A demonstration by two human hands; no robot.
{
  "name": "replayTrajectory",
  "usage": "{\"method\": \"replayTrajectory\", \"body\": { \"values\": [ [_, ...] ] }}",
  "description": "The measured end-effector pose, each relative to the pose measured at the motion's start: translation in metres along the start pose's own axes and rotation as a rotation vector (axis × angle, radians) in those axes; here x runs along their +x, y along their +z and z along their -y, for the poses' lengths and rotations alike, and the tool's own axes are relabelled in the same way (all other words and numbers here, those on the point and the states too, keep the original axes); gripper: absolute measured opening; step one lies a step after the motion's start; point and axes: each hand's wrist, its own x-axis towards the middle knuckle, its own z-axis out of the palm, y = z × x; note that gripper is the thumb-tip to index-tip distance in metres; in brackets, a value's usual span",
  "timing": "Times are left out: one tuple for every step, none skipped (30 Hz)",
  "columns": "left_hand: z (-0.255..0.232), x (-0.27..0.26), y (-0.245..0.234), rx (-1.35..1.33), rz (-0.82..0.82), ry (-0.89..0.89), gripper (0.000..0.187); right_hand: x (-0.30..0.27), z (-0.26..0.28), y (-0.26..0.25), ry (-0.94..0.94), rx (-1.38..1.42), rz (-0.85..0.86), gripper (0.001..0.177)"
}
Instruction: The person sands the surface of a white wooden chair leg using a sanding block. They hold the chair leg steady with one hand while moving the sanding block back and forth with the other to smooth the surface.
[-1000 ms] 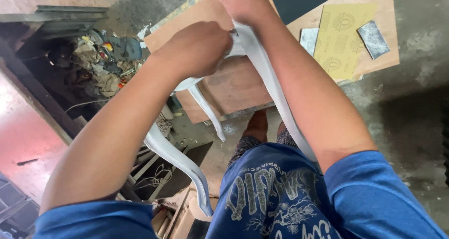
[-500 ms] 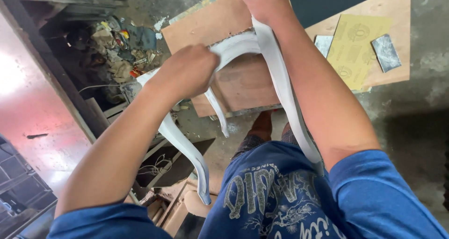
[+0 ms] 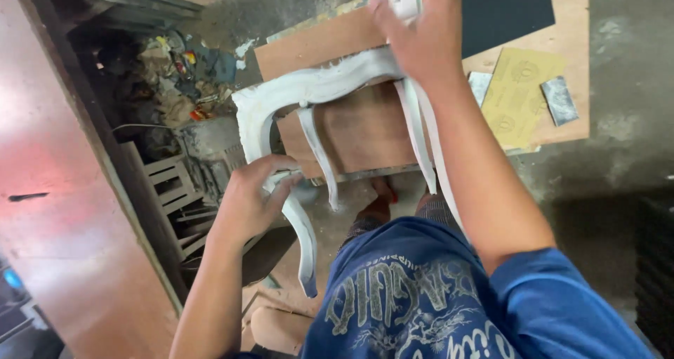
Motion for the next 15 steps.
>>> {"method": "replayTrajectory", "body": {
  "values": [
    [0.002,-0.003,0.001,-0.098,-0.033,0.037,0.016,-0.009,0.036,-0.014,0.208,0.062,0.332,0.028],
    [0.006,-0.003,0.0,-0.192,-0.072,0.088,0.011,-0.015,0.072,-0.026,0.391,0.125,0.663,0.027],
    [0.012,0.001,0.003,-0.2,-0.082,0.114,0.011,-0.03,0.092,-0.029,0.378,0.102,0.65,0.027],
    [0.017,0.003,0.005,-0.31,-0.084,0.132,0.012,-0.046,0.112,-0.033,0.301,0.279,0.806,0.022],
    [0.023,0.006,0.008,-0.419,-0.084,0.149,0.013,-0.063,0.132,-0.035,0.223,0.456,0.962,0.038],
    [0.027,0.009,0.01,-0.43,-0.089,0.167,0.013,-0.092,0.115,-0.018,0.219,0.434,0.96,0.038],
    [0.032,0.013,0.013,-0.424,-0.112,0.29,0.015,-0.119,0.097,-0.002,0.359,0.524,0.921,0.031],
    [0.036,0.017,0.015,-0.415,-0.131,0.409,0.017,-0.148,0.077,0.014,0.502,0.619,0.872,0.029],
    [0.048,0.025,0.011,-0.423,-0.132,0.423,0.017,-0.152,0.072,0.012,0.499,0.603,0.866,0.029],
    [0.06,0.032,0.007,-0.213,-0.21,0.377,0.042,-0.157,0.067,0.012,0.375,0.488,0.707,0.02],
    [0.071,0.041,0.004,-0.003,-0.287,0.328,0.066,-0.162,0.061,0.01,0.252,0.372,0.547,0.021],
    [0.075,0.049,0.005,-0.003,-0.287,0.334,0.066,-0.16,0.052,0.011,0.249,0.369,0.542,0.021],
    [0.078,0.058,0.007,0.12,-0.223,0.071,0.081,-0.157,0.042,0.012,0.176,0.202,0.368,0.029],
    [0.081,0.07,0.009,0.24,-0.153,-0.191,0.097,-0.154,0.03,0.011,0.103,0.035,0.191,0.041],
    [0.079,0.071,0.007,0.242,-0.152,-0.183,0.097,-0.148,0.024,0.017,0.102,0.031,0.185,0.041]
  ]
}}
